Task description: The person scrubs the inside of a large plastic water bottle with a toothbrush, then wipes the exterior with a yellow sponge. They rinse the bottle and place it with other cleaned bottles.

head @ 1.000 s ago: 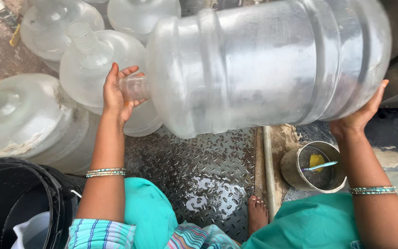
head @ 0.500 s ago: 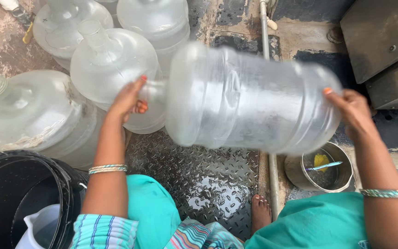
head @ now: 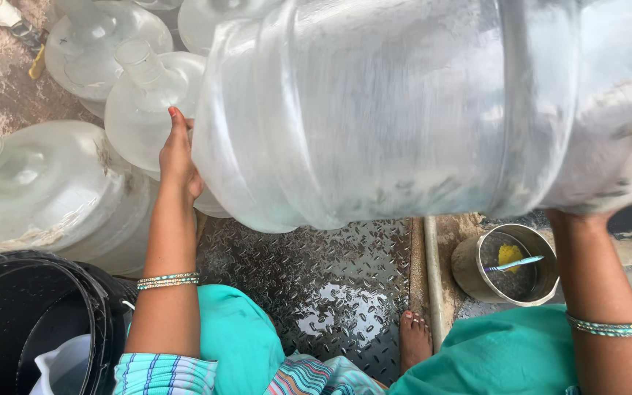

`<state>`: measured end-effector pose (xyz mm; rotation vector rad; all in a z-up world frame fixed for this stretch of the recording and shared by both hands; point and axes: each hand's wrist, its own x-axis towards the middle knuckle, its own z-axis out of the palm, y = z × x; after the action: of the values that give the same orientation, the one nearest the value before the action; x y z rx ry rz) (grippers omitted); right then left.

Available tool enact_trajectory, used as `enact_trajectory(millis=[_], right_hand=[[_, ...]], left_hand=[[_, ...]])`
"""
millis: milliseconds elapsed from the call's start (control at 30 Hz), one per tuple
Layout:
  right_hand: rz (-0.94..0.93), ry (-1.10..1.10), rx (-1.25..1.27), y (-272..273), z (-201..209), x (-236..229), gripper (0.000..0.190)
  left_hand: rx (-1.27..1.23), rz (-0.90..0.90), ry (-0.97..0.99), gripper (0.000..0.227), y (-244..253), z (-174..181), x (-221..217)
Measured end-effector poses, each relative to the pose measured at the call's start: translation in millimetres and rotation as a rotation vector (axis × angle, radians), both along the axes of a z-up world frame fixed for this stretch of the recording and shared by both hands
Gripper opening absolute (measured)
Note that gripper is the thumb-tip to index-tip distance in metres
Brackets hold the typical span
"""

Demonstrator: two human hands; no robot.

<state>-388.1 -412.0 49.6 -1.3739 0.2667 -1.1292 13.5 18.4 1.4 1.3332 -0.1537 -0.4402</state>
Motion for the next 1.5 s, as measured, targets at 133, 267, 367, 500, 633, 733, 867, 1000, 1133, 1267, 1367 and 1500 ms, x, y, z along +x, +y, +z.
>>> enact_trajectory(millis=[133,267,367,500,633,733,867,1000,1133,1267,1367,1500], right_hand=[[-0.020,0.197,0.208,-0.2,-39.4,-15.3,0.100],[0.016,0.815,0.258,6.7,-62.1,-11.3,0.090],[0.005,1.233,0.164,14.3,-65.2,-7.6,0.082],[-0.079,1.153,0.167,11.2,-36.3,-15.6,0.066],[0.139,0.153,-0.177,-1.5,5.3,-38.5,0.048],[0.160,-0.010,-0.137,-0.1,18.2,-46.1,0.057],[0.084,-0.025,-0.065,11.5,14.5,-31.5,0.072],[0.047,0.011,0.059,19.7,1.7,-9.5,0.086],[0.069,0.165,0.337,23.9,-18.9,-6.4,0.102],[0.164,0.486,0.737,26.9,-46.6,6.4,0.117],[0.171,0.918,0.683,33.3,-67.0,20.9,0.121],[0.251,1.176,0.438,53.3,-70.5,45.7,0.113]], left_hand=[[0.385,-0.176,0.053,0.113,22.3,-4.5,-2.9],[0.844,-0.347,0.172,0.117,26.2,-17.0,1.9],[1.080,-0.406,0.201,0.117,18.7,-42.1,-5.1],[0.928,-0.355,0.042,0.089,16.7,-27.6,-4.6],[0.143,-0.154,-0.281,0.058,41.7,22.0,-4.8],[-0.498,-0.300,-0.188,0.053,42.3,30.0,-14.3],[-0.422,0.057,-0.167,0.050,8.5,1.4,-11.1],[-0.374,0.158,-0.118,0.042,15.4,-6.2,-2.9],[0.082,0.148,0.029,0.044,27.9,23.4,-17.9],[-0.083,0.033,-0.357,0.024,15.3,52.1,-41.8],[-0.389,0.077,-0.520,0.025,-13.2,50.0,-55.8],[-0.500,0.336,-0.360,0.028,-67.7,44.1,-75.3]])
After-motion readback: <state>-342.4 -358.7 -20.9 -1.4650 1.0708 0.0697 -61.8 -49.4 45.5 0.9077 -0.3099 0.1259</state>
